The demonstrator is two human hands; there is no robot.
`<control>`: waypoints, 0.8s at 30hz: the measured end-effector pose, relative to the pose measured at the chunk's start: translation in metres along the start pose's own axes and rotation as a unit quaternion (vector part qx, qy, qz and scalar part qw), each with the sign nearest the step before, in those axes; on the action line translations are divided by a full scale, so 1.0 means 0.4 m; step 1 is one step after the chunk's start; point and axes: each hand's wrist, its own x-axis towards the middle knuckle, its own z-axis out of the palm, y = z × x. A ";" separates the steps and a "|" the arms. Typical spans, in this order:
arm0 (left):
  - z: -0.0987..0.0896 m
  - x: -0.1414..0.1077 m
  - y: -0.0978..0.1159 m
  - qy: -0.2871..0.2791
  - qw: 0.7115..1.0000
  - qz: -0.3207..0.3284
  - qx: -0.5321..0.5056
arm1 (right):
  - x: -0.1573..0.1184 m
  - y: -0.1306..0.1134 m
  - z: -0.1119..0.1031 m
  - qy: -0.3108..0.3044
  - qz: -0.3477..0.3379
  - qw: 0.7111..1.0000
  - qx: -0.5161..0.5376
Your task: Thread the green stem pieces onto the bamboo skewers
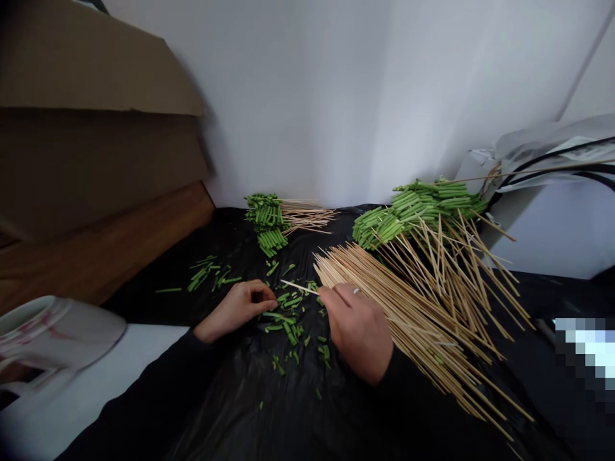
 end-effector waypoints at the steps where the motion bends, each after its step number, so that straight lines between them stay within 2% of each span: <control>1: -0.001 0.001 0.002 0.006 1.000 -0.005 -0.021 | -0.002 -0.001 0.006 -0.003 -0.003 1.000 -0.006; 4: -0.005 0.005 0.008 0.029 0.990 -0.038 -0.132 | -0.007 -0.002 0.017 -0.005 -0.006 1.000 -0.009; 6: -0.008 0.005 0.012 0.030 0.967 -0.072 -0.241 | -0.011 -0.002 0.023 -0.005 -0.004 1.000 -0.012; 9: -0.008 0.002 0.020 0.012 0.898 -0.130 -0.420 | -0.019 -0.003 0.030 -0.006 -0.011 1.000 -0.007; 11: -0.006 -0.001 0.027 -0.007 0.854 -0.158 -0.496 | -0.022 -0.005 0.033 -0.008 -0.015 1.000 -0.003; 12: -0.005 -0.003 0.030 -0.018 0.842 -0.166 -0.513 | -0.023 -0.006 0.033 -0.008 -0.016 1.000 -0.003; 16: -0.001 -0.007 0.037 -0.047 0.829 -0.174 -0.529 | -0.023 -0.010 0.032 -0.013 -0.018 1.000 -0.019; 24: 0.005 -0.009 0.043 -0.055 0.824 -0.181 -0.534 | -0.023 -0.008 0.037 -0.028 -0.041 0.997 -0.053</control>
